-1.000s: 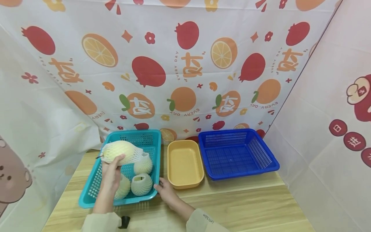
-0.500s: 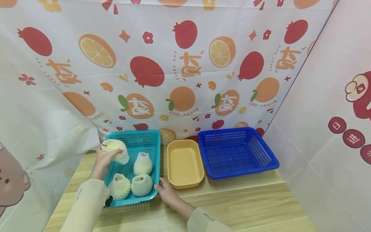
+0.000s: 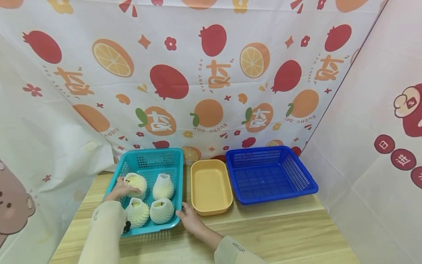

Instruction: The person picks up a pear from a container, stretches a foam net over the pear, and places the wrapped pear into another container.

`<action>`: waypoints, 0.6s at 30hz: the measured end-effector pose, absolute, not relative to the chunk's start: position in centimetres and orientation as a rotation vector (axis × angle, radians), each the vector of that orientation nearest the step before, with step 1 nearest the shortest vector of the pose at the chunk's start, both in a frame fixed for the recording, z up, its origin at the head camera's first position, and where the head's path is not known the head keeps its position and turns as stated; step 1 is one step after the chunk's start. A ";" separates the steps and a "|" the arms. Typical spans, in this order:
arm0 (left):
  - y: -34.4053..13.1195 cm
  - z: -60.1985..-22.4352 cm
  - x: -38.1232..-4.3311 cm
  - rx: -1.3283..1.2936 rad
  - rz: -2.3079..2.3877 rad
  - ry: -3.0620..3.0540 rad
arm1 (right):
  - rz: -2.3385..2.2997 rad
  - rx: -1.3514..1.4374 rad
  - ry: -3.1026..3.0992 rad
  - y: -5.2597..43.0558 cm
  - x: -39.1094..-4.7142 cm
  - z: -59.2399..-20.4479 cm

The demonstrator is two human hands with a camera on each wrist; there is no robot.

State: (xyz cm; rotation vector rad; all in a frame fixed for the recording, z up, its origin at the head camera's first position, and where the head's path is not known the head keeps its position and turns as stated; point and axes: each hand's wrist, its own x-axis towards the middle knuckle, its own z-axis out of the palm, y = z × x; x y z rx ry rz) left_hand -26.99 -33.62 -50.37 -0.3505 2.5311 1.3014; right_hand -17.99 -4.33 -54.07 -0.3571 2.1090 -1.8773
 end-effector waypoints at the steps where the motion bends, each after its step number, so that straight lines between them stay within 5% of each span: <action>1: -33.5 -50.4 -26.9 -0.338 1.276 2.531 | -1.878 -0.357 2.108 -4.3 -18.0 -54.1; 18: -32.7 -50.7 -26.8 -0.324 1.078 2.499 | -1.870 -0.348 2.094 -4.5 -17.9 -54.4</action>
